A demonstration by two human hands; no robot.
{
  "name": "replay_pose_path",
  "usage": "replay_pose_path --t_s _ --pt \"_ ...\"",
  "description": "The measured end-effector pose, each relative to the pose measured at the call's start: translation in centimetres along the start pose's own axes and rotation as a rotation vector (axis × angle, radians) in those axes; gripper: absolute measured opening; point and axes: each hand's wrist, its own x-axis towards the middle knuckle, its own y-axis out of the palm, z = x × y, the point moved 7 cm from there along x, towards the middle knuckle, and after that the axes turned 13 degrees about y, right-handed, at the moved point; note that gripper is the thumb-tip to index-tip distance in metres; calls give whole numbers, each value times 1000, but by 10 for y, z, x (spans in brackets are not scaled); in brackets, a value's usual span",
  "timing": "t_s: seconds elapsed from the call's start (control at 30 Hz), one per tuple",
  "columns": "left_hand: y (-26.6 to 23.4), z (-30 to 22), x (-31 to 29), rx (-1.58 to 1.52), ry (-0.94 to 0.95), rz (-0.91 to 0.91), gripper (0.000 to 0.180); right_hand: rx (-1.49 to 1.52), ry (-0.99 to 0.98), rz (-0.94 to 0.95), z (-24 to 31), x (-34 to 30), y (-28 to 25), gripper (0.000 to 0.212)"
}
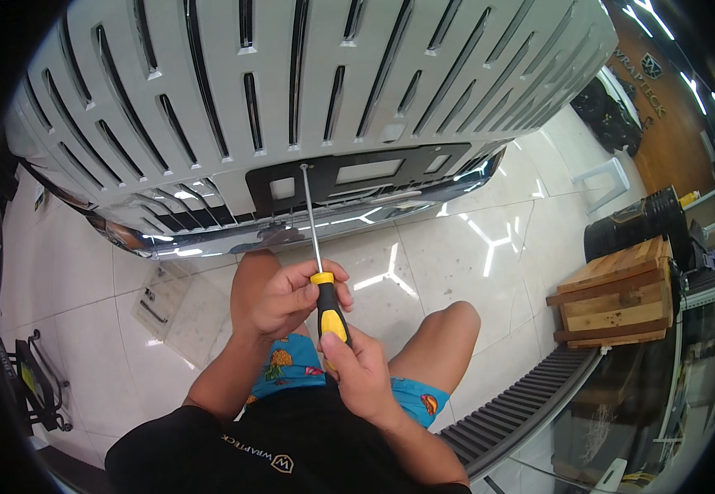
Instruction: The person kneels in front of a white car and uses a screwdriver to fasten a black license plate frame to the front bumper. They insert screws into the frame's mounting holes and tighten them one by one.
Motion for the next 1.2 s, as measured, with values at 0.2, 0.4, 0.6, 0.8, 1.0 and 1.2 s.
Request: replay_pose_path --t_s 0.2,0.4,0.6,0.8,1.0,1.2 --pt "7 8 2 -280 1 108 51 401 145 322 -24 7 21 54" --pt "-4 16 -2 -92 -130 -32 44 93 95 36 -6 3 -11 43" --pt "-7 0 -1 338 -96 -233 26 -526 -161 -310 26 -26 -10 36" --pt "-1 6 8 408 -71 -239 29 -845 -341 -577 39 -23 -4 44" --pt "-2 13 8 450 3 -128 32 -763 -398 -542 34 -3 3 41" --pt "-3 26 5 6 23 86 43 243 105 16 -19 21 -2 30"
